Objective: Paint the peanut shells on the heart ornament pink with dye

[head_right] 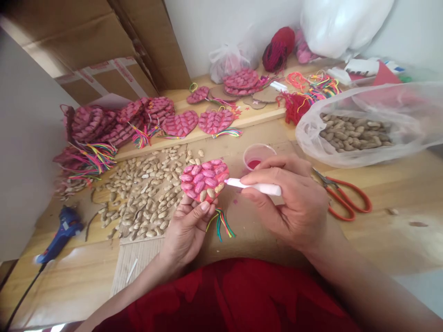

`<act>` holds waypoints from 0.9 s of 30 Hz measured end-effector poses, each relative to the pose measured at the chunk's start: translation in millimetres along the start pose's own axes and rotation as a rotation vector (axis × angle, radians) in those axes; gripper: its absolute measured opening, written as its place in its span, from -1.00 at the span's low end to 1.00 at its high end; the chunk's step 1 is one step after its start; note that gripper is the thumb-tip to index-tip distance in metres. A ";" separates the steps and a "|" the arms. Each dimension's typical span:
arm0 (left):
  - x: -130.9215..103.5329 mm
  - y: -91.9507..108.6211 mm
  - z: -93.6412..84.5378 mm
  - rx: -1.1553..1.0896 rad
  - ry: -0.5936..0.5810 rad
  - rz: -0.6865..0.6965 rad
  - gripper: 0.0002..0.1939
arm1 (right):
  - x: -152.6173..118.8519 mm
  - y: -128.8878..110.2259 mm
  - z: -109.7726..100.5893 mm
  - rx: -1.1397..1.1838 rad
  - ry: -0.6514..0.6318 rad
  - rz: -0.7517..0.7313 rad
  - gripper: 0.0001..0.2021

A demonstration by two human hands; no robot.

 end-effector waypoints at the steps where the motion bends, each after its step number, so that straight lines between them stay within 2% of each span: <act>1: 0.2 0.0 0.4 -0.002 -0.002 -0.002 -0.70 | 0.3 0.5 -1.1 -0.002 0.010 0.004 -0.81; 11: -0.3 -2.0 -0.2 -0.022 0.022 -0.042 -0.70 | -1.5 3.4 1.4 0.038 -0.022 0.035 -0.79; 17: 0.7 -4.8 -4.1 -0.037 0.064 -0.072 -0.71 | 0.2 4.8 -5.4 0.025 0.065 0.069 -0.80; 23: 0.5 -4.4 -2.1 -0.054 0.042 -0.072 -0.73 | -1.6 7.0 2.0 0.060 -0.008 0.085 -0.79; 27: 0.2 -3.9 -2.9 -0.050 0.042 -0.061 -0.72 | -1.1 6.7 -2.4 0.022 0.043 0.077 -0.79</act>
Point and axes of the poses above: each hand's wrist, its own x-axis towards the middle knuckle, its own z-axis out of the palm, y = z × x, the point moved 8 cm from there along x, towards the middle knuckle, and after that the axes turned 5 degrees about z, right-handed, at the moved point
